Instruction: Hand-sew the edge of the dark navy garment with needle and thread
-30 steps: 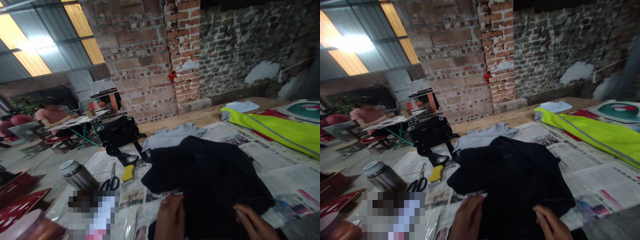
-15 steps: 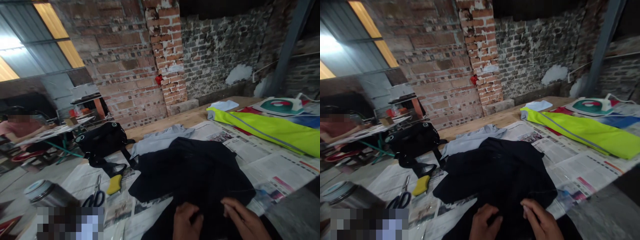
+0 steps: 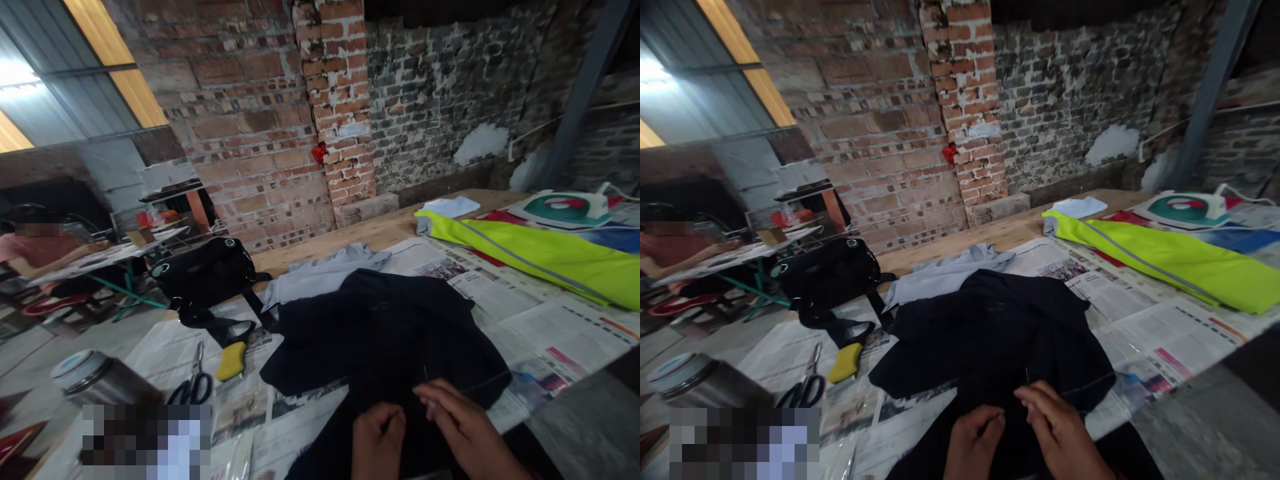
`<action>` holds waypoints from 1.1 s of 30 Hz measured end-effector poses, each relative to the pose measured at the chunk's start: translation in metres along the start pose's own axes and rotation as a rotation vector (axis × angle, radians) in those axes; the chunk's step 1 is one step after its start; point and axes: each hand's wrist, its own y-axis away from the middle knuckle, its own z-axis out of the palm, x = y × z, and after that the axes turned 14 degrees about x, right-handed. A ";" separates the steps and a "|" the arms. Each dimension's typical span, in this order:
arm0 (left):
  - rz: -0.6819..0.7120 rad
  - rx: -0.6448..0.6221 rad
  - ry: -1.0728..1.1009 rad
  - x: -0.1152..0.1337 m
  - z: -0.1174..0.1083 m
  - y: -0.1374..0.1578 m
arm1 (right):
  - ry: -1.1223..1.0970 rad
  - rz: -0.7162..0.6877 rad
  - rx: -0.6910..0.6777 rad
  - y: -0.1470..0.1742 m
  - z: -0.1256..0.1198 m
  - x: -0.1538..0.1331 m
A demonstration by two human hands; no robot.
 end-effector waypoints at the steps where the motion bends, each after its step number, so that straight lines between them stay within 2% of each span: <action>1: -0.014 -0.002 0.017 0.000 0.000 0.000 | 0.019 -0.005 -0.001 -0.001 0.000 -0.002; 5: -0.049 0.008 0.124 0.001 -0.002 -0.002 | 0.055 -0.015 -0.022 -0.002 0.003 -0.008; 11: -0.044 -0.058 0.200 0.002 -0.001 -0.002 | 0.054 -0.001 -0.035 0.001 0.005 -0.005; 17: 0.069 -0.085 0.246 0.002 0.005 0.001 | 0.043 0.063 -0.062 0.000 0.000 -0.008; 22: 0.206 -0.063 0.221 0.002 0.011 0.004 | 0.048 0.051 -0.073 -0.002 -0.003 -0.010; 26: 0.220 -0.038 0.192 0.004 0.010 0.005 | 0.012 0.051 -0.042 0.000 -0.007 -0.011; 29: 0.174 -0.028 0.138 0.004 0.008 0.005 | -0.019 0.134 0.030 0.000 -0.012 -0.010; 33: 0.128 -0.024 0.062 0.000 0.006 0.005 | -0.045 0.315 0.065 -0.005 -0.022 -0.008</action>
